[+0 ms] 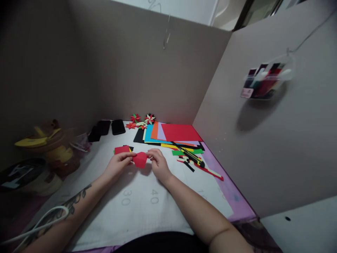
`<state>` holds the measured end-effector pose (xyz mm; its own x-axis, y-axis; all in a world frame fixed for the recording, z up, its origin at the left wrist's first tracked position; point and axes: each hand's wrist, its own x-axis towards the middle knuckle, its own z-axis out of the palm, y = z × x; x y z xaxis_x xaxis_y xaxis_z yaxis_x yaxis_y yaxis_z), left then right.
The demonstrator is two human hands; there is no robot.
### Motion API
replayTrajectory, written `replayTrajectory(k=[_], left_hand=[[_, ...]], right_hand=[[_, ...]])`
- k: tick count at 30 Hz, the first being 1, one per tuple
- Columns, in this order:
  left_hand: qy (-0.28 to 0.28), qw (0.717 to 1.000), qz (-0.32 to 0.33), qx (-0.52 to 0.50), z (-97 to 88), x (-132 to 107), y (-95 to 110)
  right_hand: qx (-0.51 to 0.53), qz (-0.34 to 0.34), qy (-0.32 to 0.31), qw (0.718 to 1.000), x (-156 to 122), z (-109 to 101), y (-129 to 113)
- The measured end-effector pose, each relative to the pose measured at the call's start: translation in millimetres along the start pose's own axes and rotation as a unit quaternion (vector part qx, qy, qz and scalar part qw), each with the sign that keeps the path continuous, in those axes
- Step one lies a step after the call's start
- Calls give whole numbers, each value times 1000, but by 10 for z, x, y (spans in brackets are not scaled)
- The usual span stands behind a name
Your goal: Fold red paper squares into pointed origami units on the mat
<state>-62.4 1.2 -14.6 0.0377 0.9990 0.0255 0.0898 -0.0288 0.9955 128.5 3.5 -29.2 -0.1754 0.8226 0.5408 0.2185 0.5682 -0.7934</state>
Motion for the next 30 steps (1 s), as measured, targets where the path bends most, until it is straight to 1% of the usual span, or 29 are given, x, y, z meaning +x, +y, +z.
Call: replayTrajectory(k=[3, 5, 8, 12, 14, 16, 19, 22, 26, 30], left_hand=[[9, 997, -36, -67, -15, -1, 35], [8, 996, -41, -81, -5, -11, 49], [3, 998, -28, -56, 10, -26, 43], [0, 1000, 2, 2, 1, -37, 22], [-4, 1000, 19, 22, -7, -43, 23], [-12, 999, 35, 37, -8, -52, 31], [-21, 996, 57, 59, -1, -66, 45], [-21, 995, 71, 74, 13, -79, 51], [-11, 995, 77, 70, 42, -81, 24], [13, 993, 91, 68, 70, -68, -26]], right_hand=[[5, 24, -12, 1000, -8, 18, 27], [18, 50, -11, 999, -18, 45, 48], [54, 90, 4, 994, -25, 79, 84], [112, 122, 38, 985, -17, 95, 98], [149, 137, 32, 979, -14, 99, 74], [177, 151, 11, 972, -14, 102, 41], [192, 162, -2, 968, -15, 104, 2], [187, 165, 15, 968, -11, 100, -6], [200, 158, 30, 967, -10, 94, -7], [220, 152, 50, 962, -21, 105, -11]])
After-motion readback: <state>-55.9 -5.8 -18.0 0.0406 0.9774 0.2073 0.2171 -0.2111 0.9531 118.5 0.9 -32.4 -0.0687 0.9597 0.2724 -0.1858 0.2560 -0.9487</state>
